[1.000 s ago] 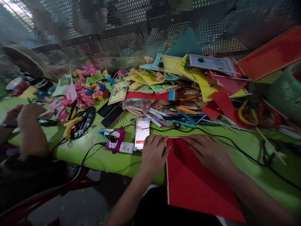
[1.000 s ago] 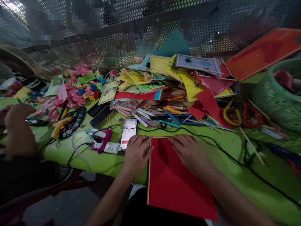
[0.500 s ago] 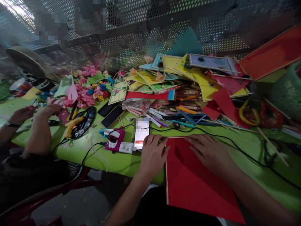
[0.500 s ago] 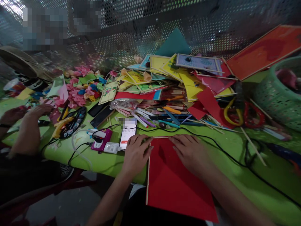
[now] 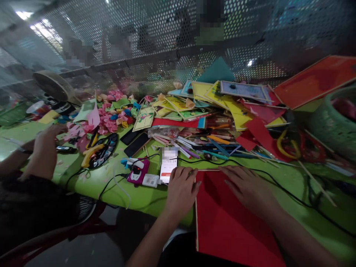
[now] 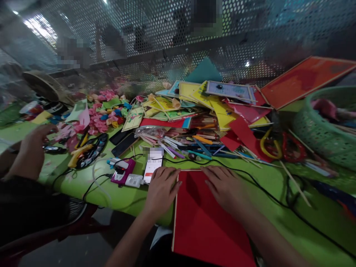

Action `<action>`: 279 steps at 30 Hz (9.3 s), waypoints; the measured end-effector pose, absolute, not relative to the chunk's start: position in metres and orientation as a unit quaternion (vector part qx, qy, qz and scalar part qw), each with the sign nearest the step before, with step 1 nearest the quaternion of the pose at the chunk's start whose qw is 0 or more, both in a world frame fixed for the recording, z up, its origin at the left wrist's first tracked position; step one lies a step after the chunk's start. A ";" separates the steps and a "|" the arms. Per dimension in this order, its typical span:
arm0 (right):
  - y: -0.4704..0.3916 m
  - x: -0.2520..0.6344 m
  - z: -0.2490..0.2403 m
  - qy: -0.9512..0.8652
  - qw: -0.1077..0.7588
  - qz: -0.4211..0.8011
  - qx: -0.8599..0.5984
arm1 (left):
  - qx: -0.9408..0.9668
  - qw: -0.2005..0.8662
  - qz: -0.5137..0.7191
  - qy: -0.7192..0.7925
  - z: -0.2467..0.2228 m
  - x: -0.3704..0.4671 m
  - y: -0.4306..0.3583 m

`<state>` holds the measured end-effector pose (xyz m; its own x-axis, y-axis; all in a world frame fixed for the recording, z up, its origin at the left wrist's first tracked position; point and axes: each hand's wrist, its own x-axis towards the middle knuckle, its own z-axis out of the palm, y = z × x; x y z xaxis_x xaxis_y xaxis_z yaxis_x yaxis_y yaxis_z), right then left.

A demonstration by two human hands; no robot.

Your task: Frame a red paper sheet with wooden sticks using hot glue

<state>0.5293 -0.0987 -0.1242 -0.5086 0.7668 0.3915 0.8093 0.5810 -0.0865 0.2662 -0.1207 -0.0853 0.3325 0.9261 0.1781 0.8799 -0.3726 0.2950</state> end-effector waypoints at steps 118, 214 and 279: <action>-0.126 0.577 -0.138 -0.824 0.241 0.087 -0.505 | 0.876 0.045 0.073 0.474 -0.093 0.244 -0.123; -0.084 0.601 -0.088 -0.737 0.276 0.078 -0.612 | 0.892 -0.002 0.060 0.449 -0.083 0.268 -0.043; -0.064 0.595 -0.110 -0.690 0.375 -0.061 -0.617 | 0.951 0.085 0.113 0.274 -0.091 0.275 -0.064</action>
